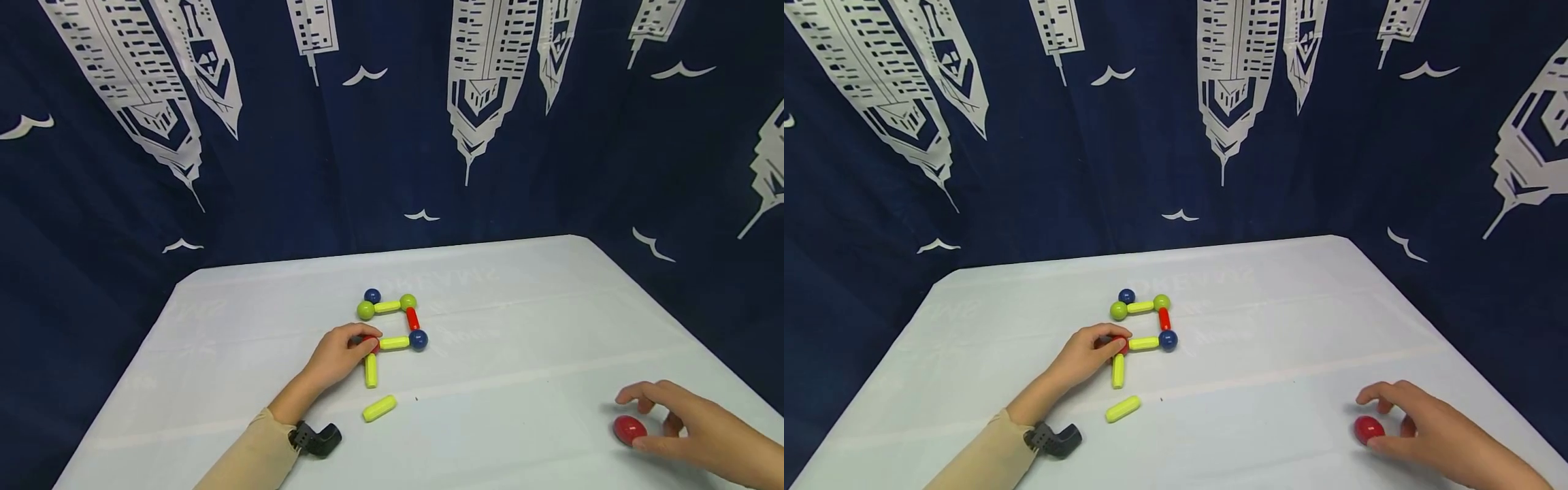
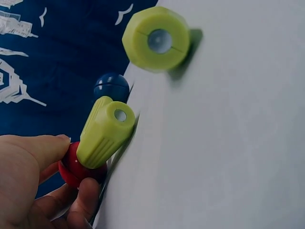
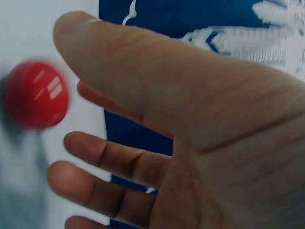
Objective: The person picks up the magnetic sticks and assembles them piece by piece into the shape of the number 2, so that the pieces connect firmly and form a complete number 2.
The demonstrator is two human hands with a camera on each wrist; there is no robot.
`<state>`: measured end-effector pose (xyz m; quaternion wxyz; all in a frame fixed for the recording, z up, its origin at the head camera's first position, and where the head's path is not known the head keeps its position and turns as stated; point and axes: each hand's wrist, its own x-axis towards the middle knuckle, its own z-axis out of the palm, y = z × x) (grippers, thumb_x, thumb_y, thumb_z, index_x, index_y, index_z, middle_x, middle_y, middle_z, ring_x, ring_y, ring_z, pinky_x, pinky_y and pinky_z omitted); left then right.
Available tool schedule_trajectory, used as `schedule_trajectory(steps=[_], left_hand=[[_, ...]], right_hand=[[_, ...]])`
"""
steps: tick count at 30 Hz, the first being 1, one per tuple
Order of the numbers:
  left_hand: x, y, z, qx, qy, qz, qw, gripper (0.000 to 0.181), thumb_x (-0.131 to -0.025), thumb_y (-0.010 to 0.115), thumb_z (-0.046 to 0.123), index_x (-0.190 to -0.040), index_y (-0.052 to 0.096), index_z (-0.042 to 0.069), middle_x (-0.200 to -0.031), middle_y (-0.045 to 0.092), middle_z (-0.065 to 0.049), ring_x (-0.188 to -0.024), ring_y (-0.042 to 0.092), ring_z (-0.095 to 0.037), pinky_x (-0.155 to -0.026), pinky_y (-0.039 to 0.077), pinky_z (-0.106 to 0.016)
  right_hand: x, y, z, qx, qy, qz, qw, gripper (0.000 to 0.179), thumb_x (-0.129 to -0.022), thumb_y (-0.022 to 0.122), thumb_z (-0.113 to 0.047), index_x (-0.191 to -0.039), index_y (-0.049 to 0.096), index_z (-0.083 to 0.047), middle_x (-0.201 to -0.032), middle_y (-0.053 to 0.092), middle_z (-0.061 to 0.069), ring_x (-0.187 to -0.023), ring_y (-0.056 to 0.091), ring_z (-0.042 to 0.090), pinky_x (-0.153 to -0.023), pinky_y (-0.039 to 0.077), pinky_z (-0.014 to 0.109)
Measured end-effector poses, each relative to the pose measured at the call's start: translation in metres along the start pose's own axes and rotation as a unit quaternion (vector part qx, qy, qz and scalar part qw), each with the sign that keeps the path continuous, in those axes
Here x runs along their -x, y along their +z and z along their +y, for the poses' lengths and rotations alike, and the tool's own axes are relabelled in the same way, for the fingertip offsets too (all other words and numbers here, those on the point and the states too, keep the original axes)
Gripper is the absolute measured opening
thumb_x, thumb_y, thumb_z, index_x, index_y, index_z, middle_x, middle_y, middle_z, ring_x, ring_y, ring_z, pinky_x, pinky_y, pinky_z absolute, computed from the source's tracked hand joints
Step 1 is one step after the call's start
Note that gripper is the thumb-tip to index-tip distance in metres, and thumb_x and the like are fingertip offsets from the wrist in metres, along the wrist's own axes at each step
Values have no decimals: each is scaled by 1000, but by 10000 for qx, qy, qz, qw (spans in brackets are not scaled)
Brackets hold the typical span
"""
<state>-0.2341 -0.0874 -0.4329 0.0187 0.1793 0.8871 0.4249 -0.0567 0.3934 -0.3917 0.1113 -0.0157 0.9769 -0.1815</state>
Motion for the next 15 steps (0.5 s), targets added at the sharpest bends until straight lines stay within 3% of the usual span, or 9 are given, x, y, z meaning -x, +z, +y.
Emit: schedule_trajectory(steps=[6,12,15], left_hand=[[-1,-3,-5,142,-140,-241,9995,20,-95,68,24,-114,72,26,-98,67,3,-76,54,-14,-67,44,-24],[-1,-10,-12,591,-140,-713,9956,25,-94,68,22,-119,70,26,-110,65,-1,-74,55,-17,-64,45,-24],[-1,-13,-14,730,-60,-811,9940,26,-94,68,19,-120,69,24,-114,67,-2,-76,56,-17,-67,46,-24]], right_hand=[[-3,22,24,-573,334,-156,9977,66,-83,79,-28,-137,52,-3,-118,61,7,-70,44,1,-63,40,19],[-7,33,38,-804,-288,45,9963,51,-85,77,-22,-128,59,-1,-107,60,-10,-70,42,0,-60,39,20],[-10,34,39,-743,-358,136,9965,49,-86,76,-25,-126,60,-2,-101,57,-14,-70,42,0,-59,38,21]])
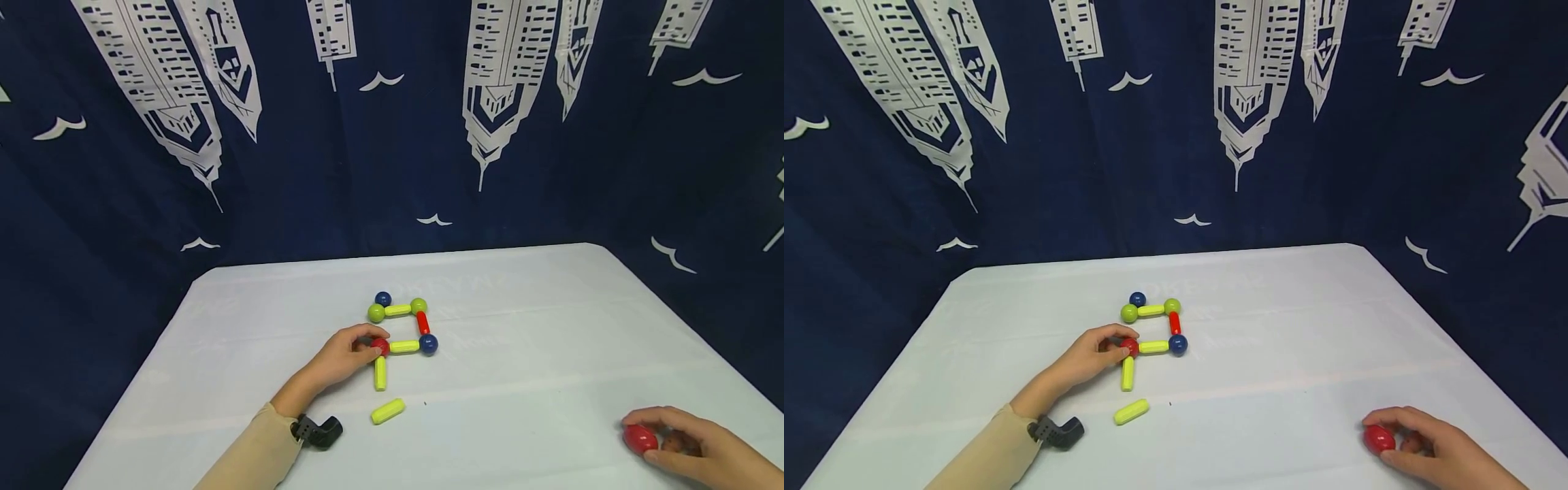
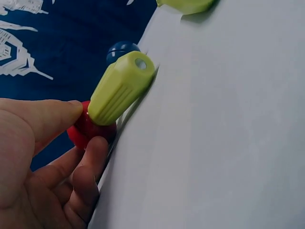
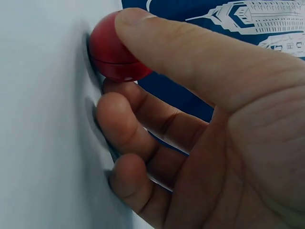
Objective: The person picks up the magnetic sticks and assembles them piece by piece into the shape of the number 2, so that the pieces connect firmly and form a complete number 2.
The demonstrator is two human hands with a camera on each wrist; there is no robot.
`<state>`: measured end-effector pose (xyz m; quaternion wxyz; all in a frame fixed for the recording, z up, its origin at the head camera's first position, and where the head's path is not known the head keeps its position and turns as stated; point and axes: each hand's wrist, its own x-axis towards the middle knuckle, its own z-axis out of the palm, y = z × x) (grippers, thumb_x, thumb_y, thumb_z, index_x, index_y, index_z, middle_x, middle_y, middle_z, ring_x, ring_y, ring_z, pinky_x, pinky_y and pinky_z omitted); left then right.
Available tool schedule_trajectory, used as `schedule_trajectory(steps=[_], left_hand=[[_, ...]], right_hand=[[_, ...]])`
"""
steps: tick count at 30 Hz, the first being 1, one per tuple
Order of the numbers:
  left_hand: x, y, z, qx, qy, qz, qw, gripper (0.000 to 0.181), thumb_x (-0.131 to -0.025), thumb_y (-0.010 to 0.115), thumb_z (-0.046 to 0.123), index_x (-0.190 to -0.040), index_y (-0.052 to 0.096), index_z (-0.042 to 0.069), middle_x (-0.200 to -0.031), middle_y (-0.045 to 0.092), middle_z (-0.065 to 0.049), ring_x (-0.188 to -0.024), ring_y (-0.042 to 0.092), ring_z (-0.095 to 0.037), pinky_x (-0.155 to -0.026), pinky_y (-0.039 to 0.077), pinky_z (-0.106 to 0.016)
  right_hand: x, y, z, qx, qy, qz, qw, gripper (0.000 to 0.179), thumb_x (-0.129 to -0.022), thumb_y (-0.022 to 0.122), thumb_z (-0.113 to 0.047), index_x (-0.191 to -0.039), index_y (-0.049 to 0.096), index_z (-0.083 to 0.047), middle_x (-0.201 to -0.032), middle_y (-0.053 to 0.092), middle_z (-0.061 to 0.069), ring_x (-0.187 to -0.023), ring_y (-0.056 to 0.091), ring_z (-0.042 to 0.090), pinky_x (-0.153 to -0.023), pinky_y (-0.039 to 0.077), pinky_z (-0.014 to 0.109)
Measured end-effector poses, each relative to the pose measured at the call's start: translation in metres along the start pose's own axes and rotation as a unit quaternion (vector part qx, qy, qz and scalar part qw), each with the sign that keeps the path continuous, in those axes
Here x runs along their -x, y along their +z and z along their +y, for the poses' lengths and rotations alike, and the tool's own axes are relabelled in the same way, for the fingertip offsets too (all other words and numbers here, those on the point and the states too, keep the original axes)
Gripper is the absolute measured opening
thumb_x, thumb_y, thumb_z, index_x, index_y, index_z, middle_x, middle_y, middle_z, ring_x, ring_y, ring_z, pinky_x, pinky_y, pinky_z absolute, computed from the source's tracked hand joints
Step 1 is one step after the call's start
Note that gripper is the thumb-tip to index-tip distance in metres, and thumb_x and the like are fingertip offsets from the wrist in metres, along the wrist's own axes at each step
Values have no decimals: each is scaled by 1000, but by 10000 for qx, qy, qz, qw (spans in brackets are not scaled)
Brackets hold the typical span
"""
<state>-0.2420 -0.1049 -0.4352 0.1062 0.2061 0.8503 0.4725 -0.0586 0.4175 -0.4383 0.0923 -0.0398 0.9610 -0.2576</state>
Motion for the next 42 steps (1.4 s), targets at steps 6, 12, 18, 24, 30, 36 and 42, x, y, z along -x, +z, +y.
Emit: schedule_trajectory(steps=[6,12,18,24,30,36,42], left_hand=[[-2,-2,-1,228,18,-167,9996,28,-94,67,15,-121,69,22,-114,66,-3,-80,57,-17,-66,48,-22],[-3,-2,-3,364,-54,-187,9991,29,-94,67,12,-121,69,21,-113,66,-4,-78,57,-16,-64,50,-22],[-1,-2,-6,325,-38,-63,9994,28,-95,66,12,-122,69,21,-113,67,-5,-73,57,-15,-60,50,-22],[0,-2,-7,245,-32,66,9997,28,-96,67,15,-123,70,22,-108,68,-4,-63,55,-13,-57,48,-22],[0,1,-7,171,2,209,9996,28,-96,67,16,-123,69,22,-98,68,-3,-60,53,-13,-55,47,-22],[0,3,-6,-4,45,335,9994,28,-96,66,18,-124,69,23,-89,68,-1,-56,52,-12,-52,46,-21],[-1,4,-5,-83,28,406,9991,28,-97,66,19,-125,68,24,-86,68,1,-56,52,-11,-51,46,-22]], right_hand=[[-3,-1,-4,91,571,-105,9983,54,-86,76,-31,-130,60,-5,-108,61,0,-71,43,-1,-61,39,20],[-7,-7,-10,349,481,-11,9982,52,-84,78,-31,-127,62,-7,-102,61,-3,-69,42,-1,-60,38,20],[-20,-19,-33,176,-547,561,9968,40,-84,79,-24,-120,66,-12,-96,61,-17,-68,48,-1,-56,41,20],[-45,-24,-79,-230,-1866,1004,9770,35,-85,78,-15,-118,67,-21,-97,64,-18,-72,54,2,-55,40,21],[-79,-16,-139,-308,-2488,566,9664,33,-88,77,-24,-118,65,-29,-101,65,-14,-77,56,1,-60,46,21],[-121,12,-187,-566,-2745,-115,9599,31,-92,73,-26,-122,64,-21,-106,65,-8,-79,57,3,-65,51,22],[-150,44,-222,-771,-2847,-590,9537,33,-91,73,-25,-123,63,-22,-105,64,-6,-78,58,6,-69,53,22]])
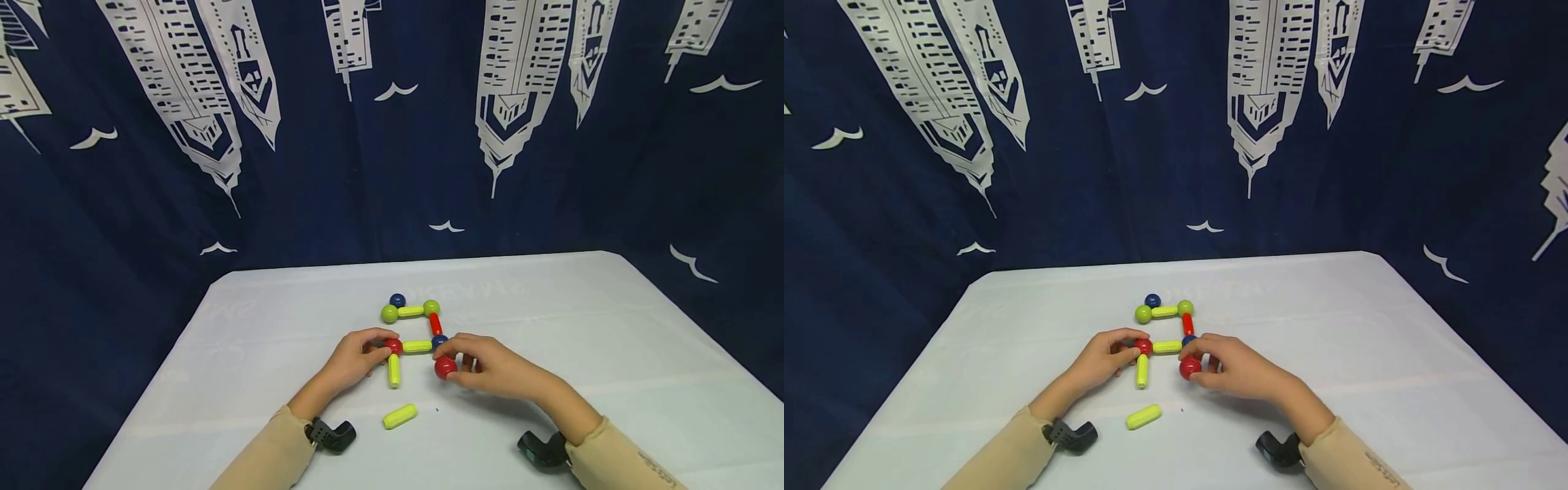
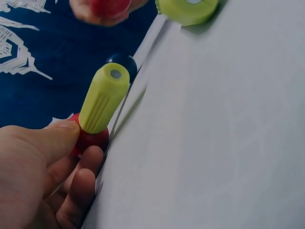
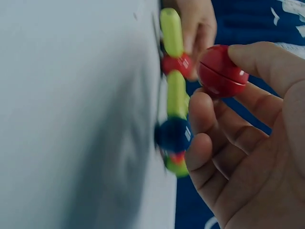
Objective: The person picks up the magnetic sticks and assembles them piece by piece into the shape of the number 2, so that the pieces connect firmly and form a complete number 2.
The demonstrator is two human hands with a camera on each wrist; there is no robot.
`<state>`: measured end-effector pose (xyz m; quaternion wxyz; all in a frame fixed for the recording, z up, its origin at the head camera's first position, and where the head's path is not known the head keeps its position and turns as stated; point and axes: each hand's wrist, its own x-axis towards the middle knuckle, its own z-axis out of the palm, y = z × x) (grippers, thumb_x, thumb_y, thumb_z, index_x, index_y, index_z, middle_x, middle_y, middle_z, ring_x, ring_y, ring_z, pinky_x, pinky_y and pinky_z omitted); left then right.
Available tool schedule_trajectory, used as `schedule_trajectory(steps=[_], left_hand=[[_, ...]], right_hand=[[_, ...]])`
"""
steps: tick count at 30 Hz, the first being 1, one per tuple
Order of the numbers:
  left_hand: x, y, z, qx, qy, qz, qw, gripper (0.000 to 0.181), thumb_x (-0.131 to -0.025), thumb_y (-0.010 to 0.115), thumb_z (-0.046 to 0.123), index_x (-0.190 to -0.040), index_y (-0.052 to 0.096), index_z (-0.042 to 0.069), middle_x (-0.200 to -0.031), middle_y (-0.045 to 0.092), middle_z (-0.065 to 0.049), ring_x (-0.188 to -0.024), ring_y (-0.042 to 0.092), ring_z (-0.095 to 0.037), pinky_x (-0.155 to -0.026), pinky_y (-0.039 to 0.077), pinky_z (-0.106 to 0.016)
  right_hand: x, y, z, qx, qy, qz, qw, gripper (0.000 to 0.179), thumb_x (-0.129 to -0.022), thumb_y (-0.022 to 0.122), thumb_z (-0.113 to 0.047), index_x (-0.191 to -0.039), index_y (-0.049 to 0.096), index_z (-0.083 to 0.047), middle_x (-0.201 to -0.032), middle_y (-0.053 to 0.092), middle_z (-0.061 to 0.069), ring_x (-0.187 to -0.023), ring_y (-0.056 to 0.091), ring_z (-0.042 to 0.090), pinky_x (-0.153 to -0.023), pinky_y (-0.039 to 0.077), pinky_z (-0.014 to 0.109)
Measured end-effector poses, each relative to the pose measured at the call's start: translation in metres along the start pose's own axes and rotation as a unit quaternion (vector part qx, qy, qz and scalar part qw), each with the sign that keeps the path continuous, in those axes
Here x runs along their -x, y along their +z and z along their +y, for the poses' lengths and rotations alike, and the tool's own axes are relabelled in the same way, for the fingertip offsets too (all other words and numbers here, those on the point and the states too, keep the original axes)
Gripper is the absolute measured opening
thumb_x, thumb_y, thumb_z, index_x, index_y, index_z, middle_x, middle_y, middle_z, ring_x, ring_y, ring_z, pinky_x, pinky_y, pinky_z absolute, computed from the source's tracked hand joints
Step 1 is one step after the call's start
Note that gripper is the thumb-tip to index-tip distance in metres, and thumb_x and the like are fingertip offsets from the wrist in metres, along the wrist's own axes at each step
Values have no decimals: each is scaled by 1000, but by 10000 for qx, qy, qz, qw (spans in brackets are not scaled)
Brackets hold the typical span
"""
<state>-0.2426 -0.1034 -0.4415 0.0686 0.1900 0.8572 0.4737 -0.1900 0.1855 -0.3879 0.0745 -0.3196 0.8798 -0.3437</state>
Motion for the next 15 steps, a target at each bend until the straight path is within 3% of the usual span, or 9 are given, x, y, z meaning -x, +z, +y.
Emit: schedule_trajectory(steps=[7,15], left_hand=[[0,0,-1,-31,82,71,9999,28,-97,66,19,-124,68,23,-82,68,0,-59,54,-12,-51,47,-22],[0,-1,-2,-74,160,68,9998,27,-97,66,20,-123,68,25,-79,67,1,-55,53,-11,-50,47,-23]], right_hand=[[-28,27,-4,-327,-238,-182,9990,33,-90,73,-23,-122,63,-22,-107,65,-6,-77,58,6,-70,52,21],[-34,45,0,-822,-610,-140,9947,29,-90,75,-24,-117,65,-22,-101,67,-3,-70,55,5,-65,49,19]])
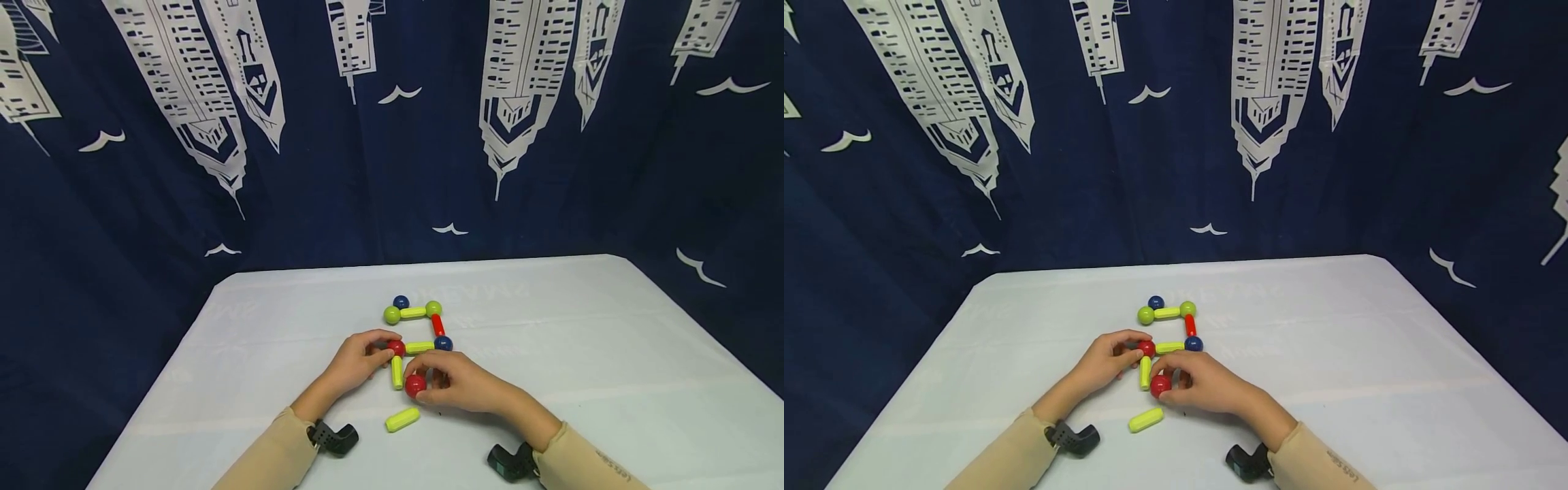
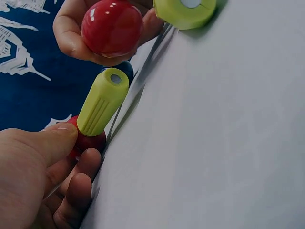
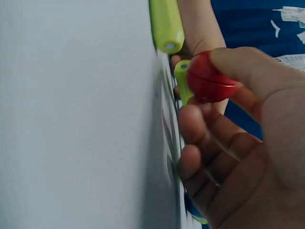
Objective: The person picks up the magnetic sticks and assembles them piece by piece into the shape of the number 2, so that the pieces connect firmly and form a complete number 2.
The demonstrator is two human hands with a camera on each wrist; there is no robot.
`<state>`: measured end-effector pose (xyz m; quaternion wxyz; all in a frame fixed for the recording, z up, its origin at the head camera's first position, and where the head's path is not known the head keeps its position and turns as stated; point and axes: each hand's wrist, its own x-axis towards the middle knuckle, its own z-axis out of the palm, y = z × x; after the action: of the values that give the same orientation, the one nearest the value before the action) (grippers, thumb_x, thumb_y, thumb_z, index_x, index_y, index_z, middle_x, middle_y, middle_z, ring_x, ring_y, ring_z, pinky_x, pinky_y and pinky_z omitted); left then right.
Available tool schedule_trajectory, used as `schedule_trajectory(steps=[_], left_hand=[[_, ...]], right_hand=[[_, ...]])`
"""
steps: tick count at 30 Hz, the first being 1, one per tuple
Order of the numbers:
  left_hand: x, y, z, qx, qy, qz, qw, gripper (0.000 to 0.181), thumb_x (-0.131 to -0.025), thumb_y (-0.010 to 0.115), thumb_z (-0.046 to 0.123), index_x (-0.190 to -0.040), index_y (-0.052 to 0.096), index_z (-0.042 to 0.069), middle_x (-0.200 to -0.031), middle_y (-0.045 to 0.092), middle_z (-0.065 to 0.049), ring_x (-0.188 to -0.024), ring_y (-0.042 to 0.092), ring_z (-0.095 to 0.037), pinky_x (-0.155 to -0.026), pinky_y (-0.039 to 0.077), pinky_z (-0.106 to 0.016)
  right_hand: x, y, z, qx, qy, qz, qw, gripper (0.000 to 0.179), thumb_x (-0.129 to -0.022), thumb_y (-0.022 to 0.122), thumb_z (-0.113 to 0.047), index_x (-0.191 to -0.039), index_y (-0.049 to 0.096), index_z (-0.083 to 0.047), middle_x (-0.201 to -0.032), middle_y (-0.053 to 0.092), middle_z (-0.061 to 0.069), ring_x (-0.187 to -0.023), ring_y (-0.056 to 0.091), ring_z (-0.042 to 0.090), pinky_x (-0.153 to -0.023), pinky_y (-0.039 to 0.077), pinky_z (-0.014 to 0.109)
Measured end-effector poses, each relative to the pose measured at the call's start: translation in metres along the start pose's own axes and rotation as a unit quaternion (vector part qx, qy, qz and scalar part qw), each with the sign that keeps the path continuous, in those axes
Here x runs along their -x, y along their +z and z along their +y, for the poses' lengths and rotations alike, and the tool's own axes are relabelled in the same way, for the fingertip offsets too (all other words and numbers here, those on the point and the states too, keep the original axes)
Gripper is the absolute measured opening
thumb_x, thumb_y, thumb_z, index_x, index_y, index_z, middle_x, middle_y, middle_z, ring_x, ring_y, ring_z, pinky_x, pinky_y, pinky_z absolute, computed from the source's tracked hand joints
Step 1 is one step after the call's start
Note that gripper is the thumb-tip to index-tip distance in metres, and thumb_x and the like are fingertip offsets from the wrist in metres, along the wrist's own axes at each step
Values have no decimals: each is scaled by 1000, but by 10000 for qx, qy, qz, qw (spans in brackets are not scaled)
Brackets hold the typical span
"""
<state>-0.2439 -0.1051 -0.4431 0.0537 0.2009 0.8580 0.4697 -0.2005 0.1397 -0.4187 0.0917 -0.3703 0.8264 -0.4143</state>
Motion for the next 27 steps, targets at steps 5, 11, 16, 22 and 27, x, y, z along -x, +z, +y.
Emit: schedule_trajectory(steps=[5,11,16,22,27], left_hand=[[1,1,-1,0,-69,19,10000,27,-97,66,19,-123,68,25,-78,67,2,-53,52,-10,-49,46,-22],[0,0,0,-18,10,38,10000,27,-96,66,18,-122,69,25,-78,66,2,-55,52,-9,-49,46,-21],[1,0,2,-24,63,49,10000,26,-96,66,18,-122,69,24,-78,67,1,-55,52,-10,-49,46,-22],[1,0,3,-24,63,37,10000,26,-97,66,19,-123,69,21,-79,67,1,-55,52,-11,-49,46,-22],[1,0,3,8,47,7,10000,26,-97,65,20,-123,69,20,-80,67,1,-55,52,-11,-49,46,-22]], right_hand=[[0,8,1,-113,55,54,9999,29,-89,76,-31,-116,67,-23,-101,67,-4,-70,55,4,-64,49,18],[0,12,2,-59,117,208,9997,30,-89,76,-32,-117,68,-26,-101,66,-5,-69,55,4,-63,49,19],[-1,16,2,-88,160,288,9994,30,-88,77,-31,-117,68,-27,-104,64,-3,-70,55,4,-65,50,20],[-1,21,0,106,155,359,9992,30,-87,78,-31,-115,69,-29,-101,63,-6,-70,54,2,-64,49,20],[-2,26,-1,360,63,451,9983,31,-87,78,-33,-116,69,-31,-98,62,-9,-67,53,0,-62,47,18]])
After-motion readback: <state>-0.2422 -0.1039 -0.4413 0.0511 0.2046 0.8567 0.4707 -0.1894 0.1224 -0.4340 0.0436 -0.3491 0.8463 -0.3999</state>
